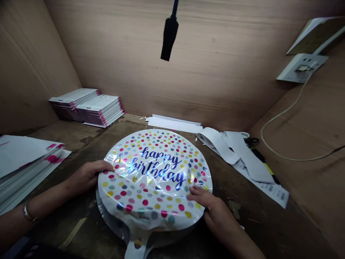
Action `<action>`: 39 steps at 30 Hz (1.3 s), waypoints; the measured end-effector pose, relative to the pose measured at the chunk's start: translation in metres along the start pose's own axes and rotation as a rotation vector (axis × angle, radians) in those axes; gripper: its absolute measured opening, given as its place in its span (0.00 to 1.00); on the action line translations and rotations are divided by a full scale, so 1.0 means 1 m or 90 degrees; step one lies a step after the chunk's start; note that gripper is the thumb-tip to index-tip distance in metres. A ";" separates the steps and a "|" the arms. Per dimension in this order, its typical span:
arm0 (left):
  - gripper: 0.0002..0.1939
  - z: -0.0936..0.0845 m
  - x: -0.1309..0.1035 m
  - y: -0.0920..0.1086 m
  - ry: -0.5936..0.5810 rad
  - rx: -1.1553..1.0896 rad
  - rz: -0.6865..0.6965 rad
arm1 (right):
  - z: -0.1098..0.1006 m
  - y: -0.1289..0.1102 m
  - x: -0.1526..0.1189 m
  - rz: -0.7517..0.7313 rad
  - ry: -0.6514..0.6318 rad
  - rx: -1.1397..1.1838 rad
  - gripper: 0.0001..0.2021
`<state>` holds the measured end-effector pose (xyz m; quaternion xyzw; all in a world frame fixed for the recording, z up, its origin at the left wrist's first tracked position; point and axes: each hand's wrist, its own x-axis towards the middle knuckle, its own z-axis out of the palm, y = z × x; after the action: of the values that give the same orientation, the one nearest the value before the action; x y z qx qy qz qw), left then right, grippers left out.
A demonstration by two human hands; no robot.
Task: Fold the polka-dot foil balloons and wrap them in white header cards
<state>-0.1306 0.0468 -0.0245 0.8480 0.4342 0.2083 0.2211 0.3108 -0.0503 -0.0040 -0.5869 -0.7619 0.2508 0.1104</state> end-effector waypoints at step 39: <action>0.16 -0.011 0.043 -0.001 0.000 0.230 -0.354 | -0.020 0.001 0.076 0.335 0.112 -0.286 0.18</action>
<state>-0.1146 0.0848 -0.0091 0.7223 0.6793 0.0596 0.1153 0.2990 0.0269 0.0035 -0.7919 -0.6085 0.0451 -0.0245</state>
